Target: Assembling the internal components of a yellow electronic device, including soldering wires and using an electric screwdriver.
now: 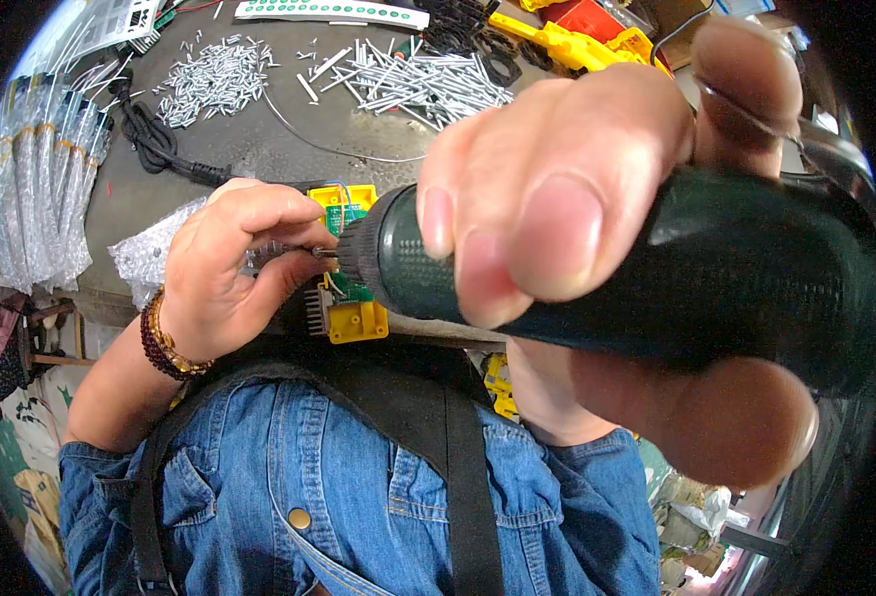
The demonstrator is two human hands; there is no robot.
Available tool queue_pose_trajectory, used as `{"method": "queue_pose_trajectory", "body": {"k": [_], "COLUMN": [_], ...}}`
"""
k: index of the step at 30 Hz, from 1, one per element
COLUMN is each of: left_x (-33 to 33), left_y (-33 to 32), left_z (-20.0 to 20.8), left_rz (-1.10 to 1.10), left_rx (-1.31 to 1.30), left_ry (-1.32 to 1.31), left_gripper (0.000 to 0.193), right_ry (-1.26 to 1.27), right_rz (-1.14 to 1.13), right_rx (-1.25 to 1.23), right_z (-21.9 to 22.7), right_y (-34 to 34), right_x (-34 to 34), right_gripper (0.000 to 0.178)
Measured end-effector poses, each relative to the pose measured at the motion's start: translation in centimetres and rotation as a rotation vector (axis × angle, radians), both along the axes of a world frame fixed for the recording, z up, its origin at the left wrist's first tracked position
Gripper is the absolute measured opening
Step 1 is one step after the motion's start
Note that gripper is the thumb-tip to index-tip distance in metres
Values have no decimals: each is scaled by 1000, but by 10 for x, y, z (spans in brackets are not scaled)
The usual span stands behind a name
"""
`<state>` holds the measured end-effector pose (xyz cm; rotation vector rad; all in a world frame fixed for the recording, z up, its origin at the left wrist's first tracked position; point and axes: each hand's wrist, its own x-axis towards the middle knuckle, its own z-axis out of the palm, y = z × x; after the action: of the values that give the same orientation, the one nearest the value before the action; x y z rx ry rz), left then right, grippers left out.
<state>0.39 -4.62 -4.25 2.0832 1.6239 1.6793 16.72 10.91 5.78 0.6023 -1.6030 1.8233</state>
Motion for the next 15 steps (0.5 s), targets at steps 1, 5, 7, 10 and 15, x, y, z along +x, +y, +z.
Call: {"method": "queue_pose_trajectory", "body": {"k": [1,5,7,10,15], "left_x": [0,-1,-1,3,2], "left_y": [0,0,-3,-2,0], "left_z": [0,0,-4,-6,-9], "left_rz": [0,-6,2,-4,-42], "left_rx": [1,26,14,4,-5], "left_ry": [0,18,40,-10,39], "left_gripper": [42,48,52,56,60], "right_ry": [11,10,-19,-39,8], "right_rz": [20,79,93,49,140], "right_rx": [11,42,73,193,269], "right_z": [0,1,-1,3,-3], "right_y": [1,4,5,6,7], "right_x": [-1,-4,-6,-3,-11], "right_gripper": [70,70,75,80,83]}}
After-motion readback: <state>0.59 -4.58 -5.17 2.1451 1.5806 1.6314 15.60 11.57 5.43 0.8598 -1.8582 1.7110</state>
